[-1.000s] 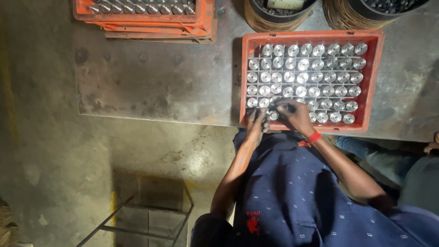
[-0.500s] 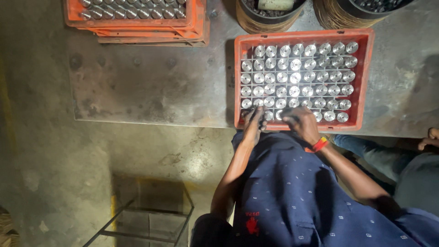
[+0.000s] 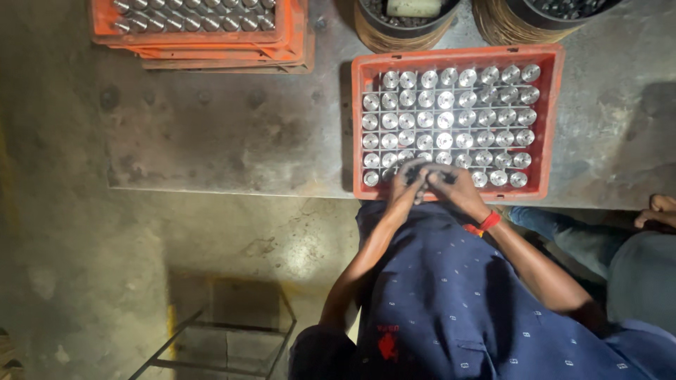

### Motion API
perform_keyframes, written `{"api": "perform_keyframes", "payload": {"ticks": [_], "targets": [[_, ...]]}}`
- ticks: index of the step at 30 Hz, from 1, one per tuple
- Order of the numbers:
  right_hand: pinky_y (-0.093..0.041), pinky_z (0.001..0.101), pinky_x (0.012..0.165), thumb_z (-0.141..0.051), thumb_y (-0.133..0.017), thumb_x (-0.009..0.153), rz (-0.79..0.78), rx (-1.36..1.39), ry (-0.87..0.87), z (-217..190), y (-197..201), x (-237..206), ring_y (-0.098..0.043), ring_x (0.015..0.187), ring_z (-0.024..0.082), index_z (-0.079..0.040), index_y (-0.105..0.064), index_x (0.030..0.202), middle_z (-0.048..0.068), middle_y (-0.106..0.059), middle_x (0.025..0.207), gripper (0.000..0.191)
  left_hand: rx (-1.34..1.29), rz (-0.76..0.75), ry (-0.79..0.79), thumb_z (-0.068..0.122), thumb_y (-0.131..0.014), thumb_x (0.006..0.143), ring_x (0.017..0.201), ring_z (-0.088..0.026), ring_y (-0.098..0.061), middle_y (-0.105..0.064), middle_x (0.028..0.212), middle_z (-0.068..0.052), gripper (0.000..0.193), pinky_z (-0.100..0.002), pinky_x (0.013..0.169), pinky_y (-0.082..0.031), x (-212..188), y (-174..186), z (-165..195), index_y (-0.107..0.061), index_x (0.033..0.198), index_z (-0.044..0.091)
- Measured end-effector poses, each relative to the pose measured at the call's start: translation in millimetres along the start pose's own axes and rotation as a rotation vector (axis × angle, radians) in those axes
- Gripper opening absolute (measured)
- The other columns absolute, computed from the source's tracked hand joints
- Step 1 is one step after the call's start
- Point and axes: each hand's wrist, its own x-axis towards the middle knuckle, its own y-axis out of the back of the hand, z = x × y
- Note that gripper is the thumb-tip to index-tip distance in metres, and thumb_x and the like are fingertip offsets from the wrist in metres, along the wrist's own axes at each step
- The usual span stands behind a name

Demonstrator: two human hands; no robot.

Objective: The person repeatedly rubs small cylindrical metal parts in a red crate using a dark abrasive block. They occasionally dip the block into a nearby container and continue polishing the parts one by one, then move the crate to a different location.

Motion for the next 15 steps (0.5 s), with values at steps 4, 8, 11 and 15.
{"api": "perform_keyframes", "payload": {"ticks": [4, 8, 11, 15], "targets": [[-0.055, 0.0287, 0.077, -0.018, -0.074, 0.092, 0.142, 0.043, 0.142, 5.5, 8.3, -6.9, -0.068, 0.089, 0.012, -0.002, -0.071, 0.114, 0.003, -0.075, 0.103, 0.027, -0.145, 0.148, 0.107, 0.034, -0.062, 0.102, 0.052, -0.004, -0.044, -0.051, 0.069, 0.004, 0.023, -0.020, 0.042, -0.032, 6.9, -5.3, -5.8, -0.058, 0.106, 0.012], [-0.053, 0.0383, 0.073, -0.021, -0.076, 0.092, 0.237, -0.402, 0.249, 8.5, 24.7, -18.4, -0.067, 0.081, 0.024, -0.006, -0.075, 0.106, 0.008, -0.075, 0.091, 0.021, -0.554, 0.170, 0.146, 0.028, -0.061, 0.102, 0.054, -0.008, -0.046, -0.048, 0.069, 0.005, 0.018, -0.029, 0.057, -0.050, 17.7, 15.7, -12.0, -0.058, 0.101, 0.010], [-0.052, 0.0430, 0.077, -0.021, -0.075, 0.090, 0.199, -0.709, 0.489, 5.8, 27.9, -18.6, -0.067, 0.083, 0.032, -0.007, -0.076, 0.099, 0.012, -0.076, 0.094, 0.016, -0.553, 0.182, 0.195, 0.028, -0.057, 0.100, 0.057, -0.011, -0.051, -0.055, 0.073, 0.001, 0.018, -0.027, 0.055, -0.045, 16.3, 20.2, -16.0, -0.061, 0.100, 0.011], [-0.050, 0.0461, 0.073, -0.026, -0.081, 0.085, 0.182, -0.838, 0.357, -6.6, 21.0, -7.4, -0.066, 0.080, 0.037, -0.007, -0.078, 0.092, 0.017, -0.073, 0.084, 0.020, -0.349, 0.175, 0.035, 0.032, -0.060, 0.107, 0.057, -0.006, -0.045, -0.052, 0.075, 0.005, 0.019, -0.022, 0.046, -0.032, 7.7, 11.9, -14.9, -0.061, 0.106, 0.013]]}}
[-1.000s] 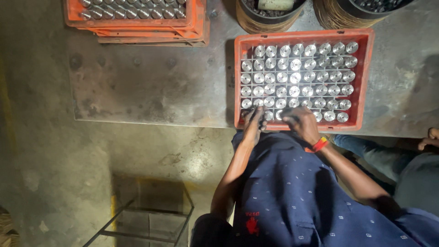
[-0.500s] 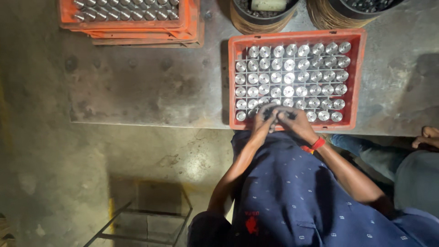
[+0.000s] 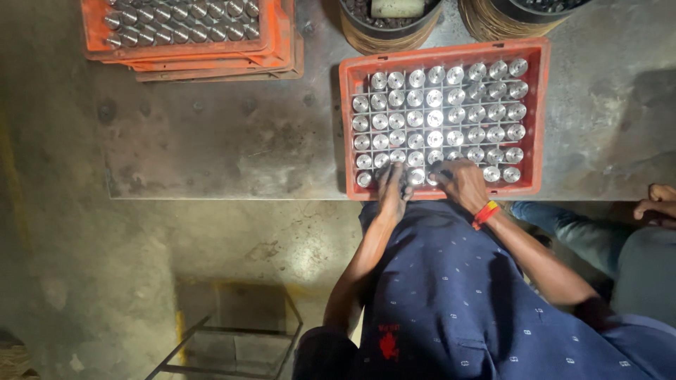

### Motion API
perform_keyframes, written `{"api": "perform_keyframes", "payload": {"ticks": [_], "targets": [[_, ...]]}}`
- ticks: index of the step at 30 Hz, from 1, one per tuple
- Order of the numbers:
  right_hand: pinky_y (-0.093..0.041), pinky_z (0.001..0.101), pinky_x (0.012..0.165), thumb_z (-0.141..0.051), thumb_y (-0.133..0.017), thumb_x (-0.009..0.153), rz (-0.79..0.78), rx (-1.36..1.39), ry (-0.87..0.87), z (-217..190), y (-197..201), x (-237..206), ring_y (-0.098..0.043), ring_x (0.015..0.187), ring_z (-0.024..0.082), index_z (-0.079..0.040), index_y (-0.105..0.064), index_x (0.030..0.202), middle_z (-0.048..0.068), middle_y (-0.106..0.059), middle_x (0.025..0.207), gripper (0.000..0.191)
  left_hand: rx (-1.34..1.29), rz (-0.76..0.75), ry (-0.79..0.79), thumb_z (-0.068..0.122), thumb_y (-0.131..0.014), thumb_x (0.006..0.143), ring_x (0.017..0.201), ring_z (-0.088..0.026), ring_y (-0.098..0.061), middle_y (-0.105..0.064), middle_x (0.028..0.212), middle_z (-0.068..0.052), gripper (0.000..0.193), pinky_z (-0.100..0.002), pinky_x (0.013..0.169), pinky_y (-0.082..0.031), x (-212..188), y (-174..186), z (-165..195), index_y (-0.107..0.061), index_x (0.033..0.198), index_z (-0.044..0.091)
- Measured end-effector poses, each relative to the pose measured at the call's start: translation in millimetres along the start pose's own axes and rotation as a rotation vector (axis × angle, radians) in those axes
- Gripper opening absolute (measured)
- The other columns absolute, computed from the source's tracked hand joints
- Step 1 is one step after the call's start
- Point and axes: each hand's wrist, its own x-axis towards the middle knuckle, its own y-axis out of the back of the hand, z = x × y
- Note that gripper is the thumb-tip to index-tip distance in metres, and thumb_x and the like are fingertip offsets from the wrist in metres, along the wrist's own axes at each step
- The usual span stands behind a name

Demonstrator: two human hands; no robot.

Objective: The person repeatedly rubs small cylindrical metal parts in a red crate using a dark abrasive block. They occasionally dip the block into a nearby container and continue polishing the parts one by one, then move the crate to a different location.

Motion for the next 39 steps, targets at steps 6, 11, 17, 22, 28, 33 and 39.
{"api": "perform_keyframes", "payload": {"ticks": [6, 11, 17, 22, 28, 33, 39], "targets": [[-0.055, 0.0308, 0.071, -0.025, -0.077, 0.089, 0.047, 0.521, -0.394, -8.0, 8.1, -0.9, -0.071, 0.079, 0.017, -0.005, -0.077, 0.107, 0.008, -0.078, 0.091, 0.027, 0.336, -0.211, -0.042, 0.046, -0.053, 0.106, 0.057, -0.002, -0.043, -0.050, 0.075, 0.006, 0.048, -0.019, 0.045, -0.030, -15.5, -21.1, 12.0, -0.062, 0.140, 0.014], [-0.055, 0.0289, 0.075, -0.018, -0.073, 0.095, -0.149, 0.851, -0.290, 7.4, 4.0, -11.1, -0.069, 0.085, 0.011, -0.002, -0.075, 0.116, 0.005, -0.077, 0.101, 0.026, 0.507, -0.194, 0.096, 0.043, -0.056, 0.100, 0.051, -0.006, -0.044, -0.054, 0.071, 0.001, 0.046, -0.022, 0.041, -0.029, -9.0, -37.9, -4.6, -0.052, 0.135, 0.015], [-0.057, 0.0302, 0.077, -0.015, -0.076, 0.091, 0.097, 0.609, -0.333, 27.9, 9.6, -20.7, -0.072, 0.088, 0.015, -0.002, -0.074, 0.109, 0.009, -0.076, 0.099, 0.022, -0.041, -0.059, 0.184, 0.039, -0.047, 0.109, 0.065, -0.011, -0.058, -0.059, 0.082, -0.005, 0.040, -0.025, 0.054, -0.045, 11.2, -18.2, -10.6, -0.060, 0.118, 0.002], [-0.052, 0.0462, 0.077, -0.018, -0.077, 0.085, 0.139, 0.039, 0.130, 24.4, 22.9, -21.4, -0.067, 0.079, 0.035, -0.004, -0.077, 0.092, 0.015, -0.075, 0.088, 0.015, -0.077, -0.084, 0.163, 0.027, -0.050, 0.108, 0.065, -0.011, -0.056, -0.063, 0.087, -0.005, 0.024, -0.024, 0.053, -0.040, 14.2, -11.1, -12.9, -0.060, 0.113, 0.006], [-0.051, 0.0414, 0.070, -0.017, -0.078, 0.088, -0.031, 0.222, -0.188, 18.5, 31.5, -5.9, -0.067, 0.073, 0.028, -0.003, -0.079, 0.098, 0.014, -0.074, 0.084, 0.017, 0.123, -0.172, 0.045, 0.035, -0.056, 0.108, 0.060, -0.005, -0.047, -0.055, 0.081, 0.001, 0.026, -0.020, 0.047, -0.032, 8.8, -23.8, -18.0, -0.060, 0.109, 0.010], [-0.052, 0.0255, 0.077, -0.013, -0.073, 0.096, 0.072, 0.656, -0.156, 25.2, 35.9, -13.4, -0.063, 0.086, 0.008, -0.004, -0.073, 0.122, 0.005, -0.075, 0.105, 0.028, 0.340, -0.306, 0.174, 0.048, -0.056, 0.104, 0.054, -0.004, -0.044, -0.054, 0.075, 0.000, 0.044, -0.020, 0.042, -0.028, 5.5, -38.8, -18.7, -0.060, 0.097, 0.005], [-0.050, 0.0267, 0.073, -0.015, -0.075, 0.093, -0.113, 0.743, -0.306, 41.8, 32.1, -19.5, -0.061, 0.084, 0.008, -0.005, -0.075, 0.122, 0.003, -0.076, 0.102, 0.031, 0.568, -0.443, 0.341, 0.059, -0.050, 0.104, 0.045, -0.004, -0.037, -0.052, 0.067, 0.000, 0.057, -0.022, 0.037, -0.022, 8.9, -53.8, -20.2, -0.057, 0.088, 0.005]]}}
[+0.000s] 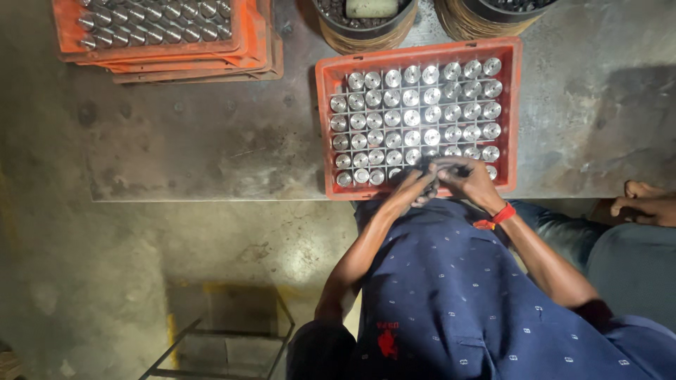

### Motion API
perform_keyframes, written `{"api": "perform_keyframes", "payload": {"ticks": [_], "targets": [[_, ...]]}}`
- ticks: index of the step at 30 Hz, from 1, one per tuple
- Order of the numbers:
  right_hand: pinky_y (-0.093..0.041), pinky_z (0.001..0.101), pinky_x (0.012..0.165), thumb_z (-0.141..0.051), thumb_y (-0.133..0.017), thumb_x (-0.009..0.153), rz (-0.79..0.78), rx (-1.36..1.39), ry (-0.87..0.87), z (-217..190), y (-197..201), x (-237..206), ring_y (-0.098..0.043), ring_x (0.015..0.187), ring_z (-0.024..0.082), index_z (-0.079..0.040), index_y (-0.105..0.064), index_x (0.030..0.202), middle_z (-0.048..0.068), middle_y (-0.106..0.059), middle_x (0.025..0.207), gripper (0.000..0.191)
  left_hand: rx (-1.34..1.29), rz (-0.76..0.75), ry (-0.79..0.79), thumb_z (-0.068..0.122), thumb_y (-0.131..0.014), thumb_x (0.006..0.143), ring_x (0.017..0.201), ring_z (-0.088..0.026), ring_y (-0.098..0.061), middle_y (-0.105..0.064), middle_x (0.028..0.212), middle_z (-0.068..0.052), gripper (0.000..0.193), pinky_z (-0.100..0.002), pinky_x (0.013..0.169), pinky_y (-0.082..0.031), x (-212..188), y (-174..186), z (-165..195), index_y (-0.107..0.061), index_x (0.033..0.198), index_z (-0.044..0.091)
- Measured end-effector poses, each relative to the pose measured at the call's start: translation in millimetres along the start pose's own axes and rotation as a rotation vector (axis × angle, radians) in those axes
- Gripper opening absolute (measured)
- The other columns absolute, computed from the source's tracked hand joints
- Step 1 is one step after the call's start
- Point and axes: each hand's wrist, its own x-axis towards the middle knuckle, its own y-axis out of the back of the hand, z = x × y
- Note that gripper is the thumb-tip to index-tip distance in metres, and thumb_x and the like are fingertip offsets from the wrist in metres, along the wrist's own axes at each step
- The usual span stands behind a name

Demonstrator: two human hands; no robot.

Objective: The person repeatedly rubs small cylindrical metal parts in a red crate using a dark abrasive block. They occasionally dip the block into a nearby container and continue polishing the parts one by one, then move the crate to a different location.

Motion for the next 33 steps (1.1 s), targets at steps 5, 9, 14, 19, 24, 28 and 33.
{"api": "perform_keyframes", "payload": {"ticks": [5, 9, 14, 19, 24, 28, 33], "targets": [[-0.053, 0.0274, 0.080, -0.014, -0.078, 0.090, -0.065, -0.051, 0.089, 12.3, 3.1, -0.1, -0.066, 0.089, 0.010, -0.003, -0.075, 0.118, 0.005, -0.076, 0.100, 0.031, -0.084, -0.024, 0.055, 0.065, -0.041, 0.101, 0.043, -0.004, -0.037, -0.055, 0.067, -0.001, 0.062, -0.021, 0.035, -0.021, 0.8, 2.7, -6.1, -0.058, 0.088, 0.007], [-0.055, 0.0271, 0.077, -0.016, -0.077, 0.089, -0.087, 0.051, -0.042, 17.1, 4.0, -4.3, -0.067, 0.088, 0.008, -0.005, -0.074, 0.117, 0.004, -0.076, 0.102, 0.030, 0.040, 0.015, 0.051, 0.062, -0.039, 0.106, 0.046, -0.004, -0.039, -0.054, 0.068, 0.000, 0.061, -0.021, 0.036, -0.024, 2.3, 1.0, -17.0, -0.057, 0.088, 0.006], [-0.055, 0.0321, 0.073, -0.014, -0.075, 0.095, 0.214, -0.173, -0.039, 15.1, 15.9, -14.6, -0.067, 0.081, 0.013, -0.006, -0.077, 0.112, 0.006, -0.077, 0.097, 0.019, -0.324, 0.148, -0.080, 0.032, -0.050, 0.102, 0.062, -0.012, -0.054, -0.061, 0.083, -0.004, 0.027, -0.026, 0.050, -0.040, 1.6, 8.2, -17.0, -0.060, 0.103, 0.008], [-0.054, 0.0391, 0.077, -0.013, -0.076, 0.090, 0.139, -0.570, 0.443, 11.2, 16.4, -13.1, -0.071, 0.087, 0.031, -0.006, -0.077, 0.101, 0.015, -0.075, 0.102, 0.013, -0.377, 0.225, -0.238, 0.028, -0.056, 0.104, 0.067, -0.010, -0.053, -0.059, 0.086, -0.001, 0.023, -0.024, 0.054, -0.039, 1.5, 11.5, -19.1, -0.062, 0.114, 0.009], [-0.053, 0.0414, 0.073, -0.018, -0.077, 0.090, 0.071, -0.686, 0.225, 3.1, 11.2, 0.8, -0.071, 0.080, 0.031, -0.008, -0.080, 0.099, 0.013, -0.075, 0.093, 0.013, -0.271, 0.242, -0.312, 0.025, -0.061, 0.109, 0.068, -0.006, -0.049, -0.052, 0.084, 0.004, 0.027, -0.021, 0.055, -0.038, 3.0, 7.2, -21.2, -0.065, 0.124, 0.003], [-0.054, 0.0330, 0.071, -0.019, -0.075, 0.094, 0.085, -0.380, 0.078, -6.0, 15.3, -1.9, -0.071, 0.077, 0.019, -0.006, -0.077, 0.111, 0.009, -0.077, 0.096, 0.022, -0.203, 0.174, -0.317, 0.027, -0.057, 0.109, 0.066, -0.003, -0.046, -0.050, 0.081, 0.006, 0.033, -0.019, 0.054, -0.036, -0.9, -3.4, -8.1, -0.063, 0.135, 0.007], [-0.057, 0.0249, 0.085, -0.019, -0.070, 0.093, -0.116, 0.316, 0.038, -5.8, 13.1, -12.1, -0.069, 0.100, 0.007, -0.009, -0.068, 0.128, -0.004, -0.073, 0.117, 0.037, -0.067, 0.038, -0.205, 0.028, -0.059, 0.101, 0.062, -0.003, -0.046, -0.054, 0.078, 0.005, 0.041, -0.020, 0.049, -0.033, 1.0, -27.2, 7.5, -0.053, 0.138, 0.012]]}}
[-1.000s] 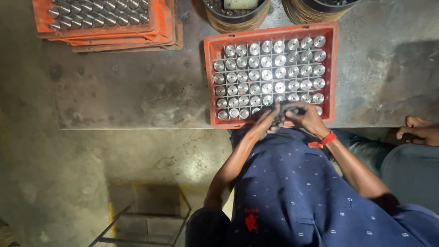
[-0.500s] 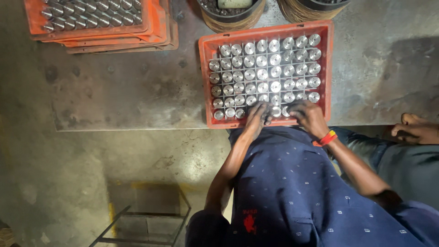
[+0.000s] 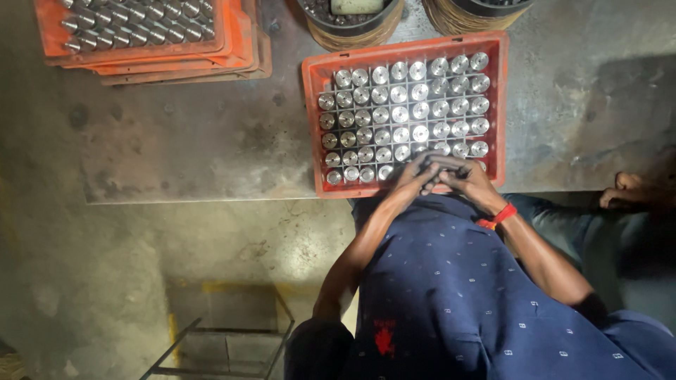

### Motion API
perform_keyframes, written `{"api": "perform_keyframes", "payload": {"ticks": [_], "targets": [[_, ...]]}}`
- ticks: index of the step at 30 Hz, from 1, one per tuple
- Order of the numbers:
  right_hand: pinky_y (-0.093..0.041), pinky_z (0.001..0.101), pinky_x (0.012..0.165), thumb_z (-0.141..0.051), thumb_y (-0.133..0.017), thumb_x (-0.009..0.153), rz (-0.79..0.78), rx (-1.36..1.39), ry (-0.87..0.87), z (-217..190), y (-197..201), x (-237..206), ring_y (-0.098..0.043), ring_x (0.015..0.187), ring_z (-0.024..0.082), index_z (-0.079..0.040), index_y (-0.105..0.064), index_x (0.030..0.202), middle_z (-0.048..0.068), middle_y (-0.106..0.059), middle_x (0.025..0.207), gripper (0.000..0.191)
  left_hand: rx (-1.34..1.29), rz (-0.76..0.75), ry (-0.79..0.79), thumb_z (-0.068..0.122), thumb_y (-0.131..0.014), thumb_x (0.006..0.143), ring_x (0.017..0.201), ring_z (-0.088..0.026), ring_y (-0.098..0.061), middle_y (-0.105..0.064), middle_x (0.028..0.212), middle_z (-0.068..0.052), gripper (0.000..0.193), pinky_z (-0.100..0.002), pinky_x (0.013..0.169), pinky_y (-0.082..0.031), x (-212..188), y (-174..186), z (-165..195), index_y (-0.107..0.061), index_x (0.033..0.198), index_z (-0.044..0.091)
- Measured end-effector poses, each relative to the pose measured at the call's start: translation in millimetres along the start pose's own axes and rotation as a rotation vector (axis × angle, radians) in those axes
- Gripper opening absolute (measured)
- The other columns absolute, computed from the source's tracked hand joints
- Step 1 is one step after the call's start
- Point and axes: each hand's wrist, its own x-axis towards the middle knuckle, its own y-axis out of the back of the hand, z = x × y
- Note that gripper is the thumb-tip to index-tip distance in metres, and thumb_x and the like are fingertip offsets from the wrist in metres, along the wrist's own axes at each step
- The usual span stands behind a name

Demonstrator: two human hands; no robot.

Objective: The person repeatedly rubs small cylindrical metal parts in a red crate using a dark abrasive block. They occasionally dip the block into a nearby container and continue polishing the parts one by one, then move the crate to a different location.

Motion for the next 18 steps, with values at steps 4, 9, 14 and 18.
{"api": "perform_keyframes", "payload": {"ticks": [4, 9, 14, 18], "targets": [[-0.054, 0.0309, 0.070, -0.016, -0.077, 0.093, 0.384, -0.185, -0.153, 9.1, 9.2, -8.8, -0.066, 0.083, 0.015, -0.004, -0.074, 0.116, 0.007, -0.074, 0.097, 0.026, -0.052, 0.080, 0.021, 0.031, -0.059, 0.105, 0.057, -0.005, -0.042, -0.053, 0.075, 0.001, 0.032, -0.020, 0.044, -0.030, 6.7, 1.3, -4.3, -0.059, 0.123, 0.004], [-0.054, 0.0403, 0.079, -0.017, -0.078, 0.091, 0.381, -0.980, 0.240, 14.9, 27.4, -24.2, -0.068, 0.087, 0.029, -0.006, -0.079, 0.102, 0.015, -0.073, 0.093, 0.015, -0.461, 0.248, 0.059, 0.023, -0.057, 0.103, 0.071, -0.015, -0.061, -0.066, 0.087, -0.010, 0.019, -0.027, 0.059, -0.049, 16.0, 25.1, -14.1, -0.057, 0.112, 0.005], [-0.051, 0.0461, 0.078, -0.027, -0.079, 0.088, 0.370, -1.078, 0.252, 10.9, 25.0, -14.1, -0.066, 0.086, 0.036, -0.006, -0.077, 0.093, 0.016, -0.072, 0.091, 0.022, -0.335, 0.208, -0.031, 0.019, -0.056, 0.105, 0.069, -0.010, -0.057, -0.065, 0.090, -0.007, 0.020, -0.024, 0.056, -0.044, 15.0, 26.1, -21.4, -0.060, 0.119, 0.006], [-0.051, 0.0448, 0.076, -0.026, -0.081, 0.087, 0.337, -1.082, 0.088, 2.3, 24.6, -4.9, -0.066, 0.084, 0.035, -0.007, -0.081, 0.095, 0.019, -0.072, 0.089, 0.021, -0.180, 0.084, -0.151, 0.020, -0.055, 0.110, 0.069, -0.003, -0.048, -0.054, 0.085, 0.002, 0.036, -0.019, 0.055, -0.039, 7.9, 21.4, -16.7, -0.061, 0.141, 0.002]]}}
